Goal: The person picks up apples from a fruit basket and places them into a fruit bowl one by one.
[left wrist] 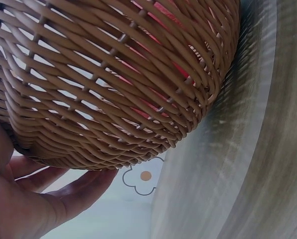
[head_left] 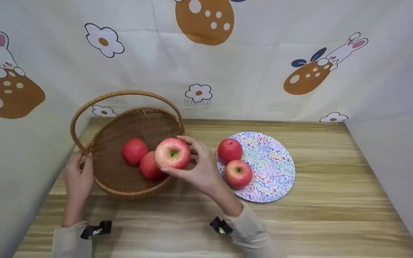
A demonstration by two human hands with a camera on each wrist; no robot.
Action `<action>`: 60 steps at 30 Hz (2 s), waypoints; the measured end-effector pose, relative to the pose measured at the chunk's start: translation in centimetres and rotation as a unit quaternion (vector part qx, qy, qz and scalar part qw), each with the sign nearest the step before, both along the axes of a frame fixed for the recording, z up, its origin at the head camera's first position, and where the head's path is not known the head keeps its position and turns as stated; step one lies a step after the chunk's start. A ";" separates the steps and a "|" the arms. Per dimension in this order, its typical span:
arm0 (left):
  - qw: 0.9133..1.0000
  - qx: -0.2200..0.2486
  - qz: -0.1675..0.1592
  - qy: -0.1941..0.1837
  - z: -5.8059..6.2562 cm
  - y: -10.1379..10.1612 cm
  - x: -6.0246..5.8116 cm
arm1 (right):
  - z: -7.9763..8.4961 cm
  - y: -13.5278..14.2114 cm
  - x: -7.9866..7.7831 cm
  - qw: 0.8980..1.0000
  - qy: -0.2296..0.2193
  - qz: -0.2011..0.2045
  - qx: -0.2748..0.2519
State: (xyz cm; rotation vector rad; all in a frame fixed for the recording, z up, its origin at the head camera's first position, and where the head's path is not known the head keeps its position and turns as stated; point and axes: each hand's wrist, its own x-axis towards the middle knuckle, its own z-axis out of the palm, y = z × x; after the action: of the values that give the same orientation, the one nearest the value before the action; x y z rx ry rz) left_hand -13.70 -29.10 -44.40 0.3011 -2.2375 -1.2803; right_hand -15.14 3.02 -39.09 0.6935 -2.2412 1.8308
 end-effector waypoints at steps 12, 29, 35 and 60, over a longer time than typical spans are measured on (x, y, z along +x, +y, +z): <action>1.000 0.007 0.003 0.005 -0.1 -0.1 -0.1 | 0.2 0.5 -0.3 1.000 -0.020 -0.006 -0.003; 1.000 0.006 -0.006 0.016 -0.1 0.1 -0.1 | 0.4 1.5 -0.8 0.998 -0.051 -0.031 -0.002; 1.000 0.008 -0.009 0.013 -0.1 0.0 -0.1 | 0.5 1.9 -1.1 0.998 -0.054 -0.040 -0.003; 1.000 0.006 -0.010 -0.006 0.2 0.1 0.1 | 0.8 3.1 -1.9 0.994 -0.093 -0.060 -0.007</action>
State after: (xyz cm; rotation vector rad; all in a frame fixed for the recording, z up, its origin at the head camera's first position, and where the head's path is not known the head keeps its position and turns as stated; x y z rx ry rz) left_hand -13.61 -29.01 -44.23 0.2917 -2.2492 -1.3062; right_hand -17.01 6.10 -38.30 0.3910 -2.3236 1.9201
